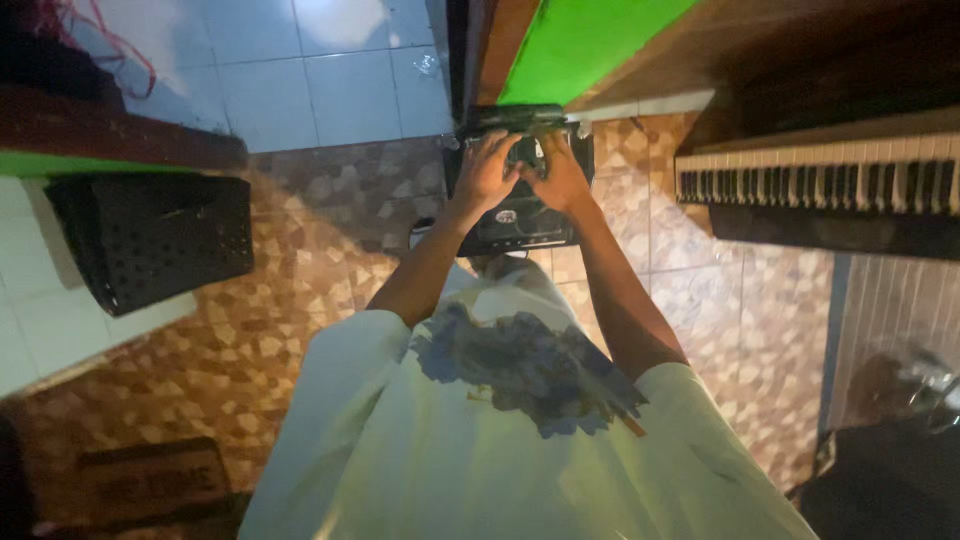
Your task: The person picks up a portable amplifier, carries it through the room, sets it down on the floor, handles a perforated metal plate, and then connects a red cable into the amplifier.
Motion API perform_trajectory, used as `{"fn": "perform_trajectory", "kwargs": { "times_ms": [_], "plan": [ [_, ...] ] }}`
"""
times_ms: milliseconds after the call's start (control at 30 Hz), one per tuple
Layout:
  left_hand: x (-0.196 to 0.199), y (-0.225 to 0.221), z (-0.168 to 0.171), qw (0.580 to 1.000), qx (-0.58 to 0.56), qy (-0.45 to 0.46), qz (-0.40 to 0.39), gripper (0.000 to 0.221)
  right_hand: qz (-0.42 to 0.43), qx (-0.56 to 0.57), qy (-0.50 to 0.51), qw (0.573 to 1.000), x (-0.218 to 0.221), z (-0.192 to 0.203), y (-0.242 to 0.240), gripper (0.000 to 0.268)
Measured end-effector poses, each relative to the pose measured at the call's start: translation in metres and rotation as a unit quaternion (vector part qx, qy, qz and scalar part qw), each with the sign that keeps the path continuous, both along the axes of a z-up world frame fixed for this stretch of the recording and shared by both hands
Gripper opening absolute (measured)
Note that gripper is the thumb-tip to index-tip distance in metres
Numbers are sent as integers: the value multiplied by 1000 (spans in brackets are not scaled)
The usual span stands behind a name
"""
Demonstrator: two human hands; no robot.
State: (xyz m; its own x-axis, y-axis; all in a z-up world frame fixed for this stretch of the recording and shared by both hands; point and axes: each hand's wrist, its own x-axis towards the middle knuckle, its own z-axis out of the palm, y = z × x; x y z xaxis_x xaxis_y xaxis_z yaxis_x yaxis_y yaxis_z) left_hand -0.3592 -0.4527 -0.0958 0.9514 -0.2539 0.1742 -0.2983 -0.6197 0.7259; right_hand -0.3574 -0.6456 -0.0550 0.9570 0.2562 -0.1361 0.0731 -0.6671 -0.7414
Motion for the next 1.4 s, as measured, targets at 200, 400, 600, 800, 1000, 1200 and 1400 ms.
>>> {"fn": "perform_trajectory", "kwargs": {
  "times_ms": [200,400,600,800,1000,1200,1400],
  "plan": [
    [-16,-11,-7,997,18,18,68,58,43,9,-18,999,11,-47,-7,73],
    [-17,-18,-22,992,75,39,91,65,68,-25,-32,997,20,-59,-8,80],
    [-14,-20,-49,984,154,58,67,82,121,-207,8,971,39,-76,-6,92],
    [1,-17,-55,973,198,110,42,91,113,-259,32,959,57,-97,-3,91],
    [12,-15,-61,961,218,170,16,95,146,-270,73,949,63,-97,4,99],
    [17,-17,-64,957,225,181,5,98,147,-290,54,944,64,-96,10,112],
    [27,-19,-71,963,218,157,21,100,141,-278,39,949,70,-101,13,116]
  ]
}}
